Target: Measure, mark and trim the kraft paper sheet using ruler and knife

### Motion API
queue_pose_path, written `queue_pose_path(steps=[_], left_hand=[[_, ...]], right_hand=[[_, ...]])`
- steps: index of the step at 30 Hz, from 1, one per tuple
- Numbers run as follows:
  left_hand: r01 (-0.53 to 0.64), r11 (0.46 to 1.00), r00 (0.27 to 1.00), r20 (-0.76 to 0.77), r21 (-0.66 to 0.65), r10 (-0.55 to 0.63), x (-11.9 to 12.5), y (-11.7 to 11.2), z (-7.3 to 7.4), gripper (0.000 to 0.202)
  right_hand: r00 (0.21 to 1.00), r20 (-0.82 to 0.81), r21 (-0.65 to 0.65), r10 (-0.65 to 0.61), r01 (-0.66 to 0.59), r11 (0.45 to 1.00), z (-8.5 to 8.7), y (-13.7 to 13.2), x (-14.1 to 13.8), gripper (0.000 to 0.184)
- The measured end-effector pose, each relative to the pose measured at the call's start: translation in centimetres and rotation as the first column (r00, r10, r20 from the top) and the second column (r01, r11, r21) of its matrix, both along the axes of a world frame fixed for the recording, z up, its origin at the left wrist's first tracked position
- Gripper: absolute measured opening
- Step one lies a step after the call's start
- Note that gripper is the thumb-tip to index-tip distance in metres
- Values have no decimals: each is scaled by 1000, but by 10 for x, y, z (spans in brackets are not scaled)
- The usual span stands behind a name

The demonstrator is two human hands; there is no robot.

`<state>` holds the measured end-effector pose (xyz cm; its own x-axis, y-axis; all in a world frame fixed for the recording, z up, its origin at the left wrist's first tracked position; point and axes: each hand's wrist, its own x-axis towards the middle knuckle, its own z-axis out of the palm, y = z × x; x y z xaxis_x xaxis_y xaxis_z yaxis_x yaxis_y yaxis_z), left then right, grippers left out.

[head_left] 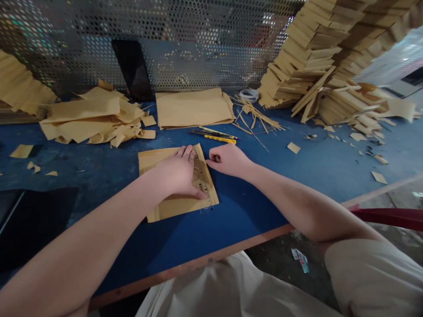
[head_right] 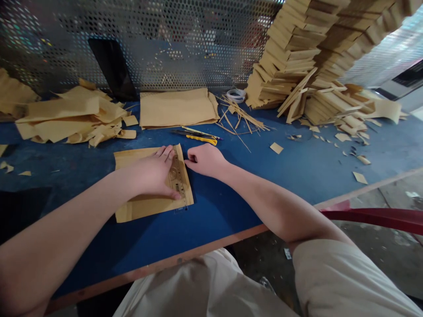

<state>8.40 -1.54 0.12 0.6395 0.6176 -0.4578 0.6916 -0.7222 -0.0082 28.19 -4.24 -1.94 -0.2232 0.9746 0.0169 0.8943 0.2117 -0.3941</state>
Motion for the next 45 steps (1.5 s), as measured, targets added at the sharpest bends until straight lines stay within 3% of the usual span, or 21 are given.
queue_pose_path(steps=[24, 33, 45], left_hand=[[-15, 1000, 1000, 11, -10, 16, 2, -1, 3, 154], [17, 1000, 999, 28, 16, -18, 2, 1, 0, 157], [-7, 1000, 997, 72, -16, 8, 0, -2, 4, 155]], right_hand=[[998, 21, -66, -53, 54, 996, 5, 3, -3, 26], [981, 193, -170, -19, 52, 984, 15, 28, -14, 34], [968, 237, -228, -78, 133, 965, 26, 65, -38, 28]])
